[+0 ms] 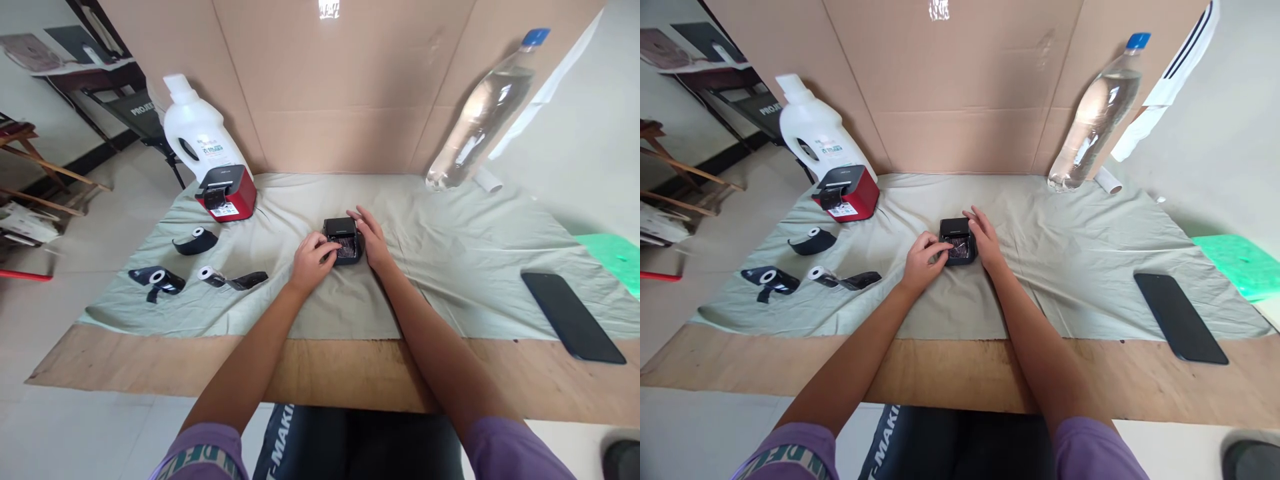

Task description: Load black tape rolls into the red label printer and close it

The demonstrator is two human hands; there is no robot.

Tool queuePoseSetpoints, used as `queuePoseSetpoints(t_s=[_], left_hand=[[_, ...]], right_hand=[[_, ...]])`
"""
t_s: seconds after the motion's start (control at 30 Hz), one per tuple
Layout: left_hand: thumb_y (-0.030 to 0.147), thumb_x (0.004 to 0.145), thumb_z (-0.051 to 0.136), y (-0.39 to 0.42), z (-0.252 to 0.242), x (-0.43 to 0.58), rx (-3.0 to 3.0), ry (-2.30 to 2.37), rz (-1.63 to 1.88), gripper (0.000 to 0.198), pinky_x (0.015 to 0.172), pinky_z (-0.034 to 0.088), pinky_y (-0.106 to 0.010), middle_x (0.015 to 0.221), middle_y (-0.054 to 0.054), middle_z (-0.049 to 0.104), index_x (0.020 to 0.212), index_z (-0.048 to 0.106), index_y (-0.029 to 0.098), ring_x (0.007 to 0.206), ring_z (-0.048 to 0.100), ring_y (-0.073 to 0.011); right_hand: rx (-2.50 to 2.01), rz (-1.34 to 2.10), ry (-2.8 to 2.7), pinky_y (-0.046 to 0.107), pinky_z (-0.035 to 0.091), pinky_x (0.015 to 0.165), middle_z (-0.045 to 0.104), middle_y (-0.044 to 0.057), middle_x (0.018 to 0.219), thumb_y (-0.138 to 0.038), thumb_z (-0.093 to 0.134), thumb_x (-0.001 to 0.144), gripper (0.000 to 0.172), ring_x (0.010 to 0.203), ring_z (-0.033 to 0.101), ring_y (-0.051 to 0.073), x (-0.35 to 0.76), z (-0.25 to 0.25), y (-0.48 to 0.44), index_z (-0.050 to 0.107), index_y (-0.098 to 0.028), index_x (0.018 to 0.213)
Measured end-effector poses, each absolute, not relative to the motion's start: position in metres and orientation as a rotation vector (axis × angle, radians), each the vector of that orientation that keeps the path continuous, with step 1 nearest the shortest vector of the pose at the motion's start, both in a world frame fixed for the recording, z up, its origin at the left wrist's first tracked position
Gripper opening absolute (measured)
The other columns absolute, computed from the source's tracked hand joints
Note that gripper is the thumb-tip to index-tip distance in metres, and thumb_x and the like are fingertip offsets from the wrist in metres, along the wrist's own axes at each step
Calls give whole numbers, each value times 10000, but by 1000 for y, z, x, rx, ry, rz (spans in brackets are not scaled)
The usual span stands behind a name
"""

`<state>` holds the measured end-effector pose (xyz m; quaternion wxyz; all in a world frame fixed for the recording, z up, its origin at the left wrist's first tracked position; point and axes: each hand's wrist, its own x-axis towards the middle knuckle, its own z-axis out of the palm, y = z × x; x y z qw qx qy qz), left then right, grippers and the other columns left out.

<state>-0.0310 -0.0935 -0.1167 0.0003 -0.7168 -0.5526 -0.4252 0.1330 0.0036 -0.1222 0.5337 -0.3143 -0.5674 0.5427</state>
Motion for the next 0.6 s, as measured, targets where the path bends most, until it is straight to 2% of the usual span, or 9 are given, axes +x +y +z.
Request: queuePoseSetpoints(t_s=[0.1, 0.2, 0.27, 0.33, 0.43, 0.5, 0.6], left_hand=[[254, 963, 511, -94, -118, -30, -2267, -1733, -1372, 235, 867, 511, -308, 947, -65, 572, 995, 744, 246, 923, 599, -177], [237, 956, 522, -96, -114, -29, -2218, -1792, -1454, 181, 892, 518, -302, 1091, -75, 617, 980, 701, 230, 963, 614, -173], [212, 937, 541, -97, -112, -29, -2143, -1887, -1545, 153, 876, 531, -300, 1222, -79, 620, 1027, 664, 217, 920, 622, -159], [198, 931, 538, -97, -110, -30, -2090, -1983, -1609, 228, 847, 544, -294, 1326, -87, 592, 1133, 642, 211, 876, 631, -144], [174, 948, 486, -95, -109, -31, -2104, -2079, -1575, 329, 879, 545, -290, 1384, -75, 581, 1222, 661, 226, 1030, 654, -169], [133, 943, 460, -93, -108, -32, -2121, -2132, -1480, 363, 928, 535, -299, 1365, -40, 616, 1191, 697, 252, 1171, 628, -194], [92, 924, 453, -91, -107, -31, -2084, -2204, -1331, 386, 979, 523, -324, 1344, -4, 646, 1135, 718, 277, 1233, 607, -205]], right_hand=[[-761, 1241, -1392, 488, 374, 1183, 666, 69, 1349, -517, 703, 794, 556, 1315, 567, 242, 131, -126, 7, 603, -280, 1286], [-792, 1237, -1406, 501, 362, 1186, 635, 99, 1379, -444, 734, 758, 587, 1340, 546, 267, 129, -131, 11, 593, -255, 1296], [-804, 1272, -1421, 492, 353, 1192, 611, 101, 1406, -400, 722, 746, 618, 1365, 523, 267, 129, -132, 12, 572, -254, 1328], [-816, 1321, -1439, 470, 342, 1203, 584, 80, 1444, -358, 687, 746, 647, 1392, 495, 252, 130, -132, 13, 541, -271, 1370], [-836, 1381, -1468, 426, 312, 1224, 548, 55, 1489, -321, 637, 745, 655, 1425, 453, 235, 135, -131, 15, 540, -273, 1391], [-854, 1385, -1518, 409, 289, 1235, 545, 53, 1493, -314, 625, 741, 631, 1427, 446, 237, 138, -129, 17, 577, -256, 1368], [-891, 1346, -1588, 419, 282, 1235, 574, 49, 1462, -307, 615, 739, 592, 1394, 476, 248, 140, -128, 19, 624, -249, 1328]])
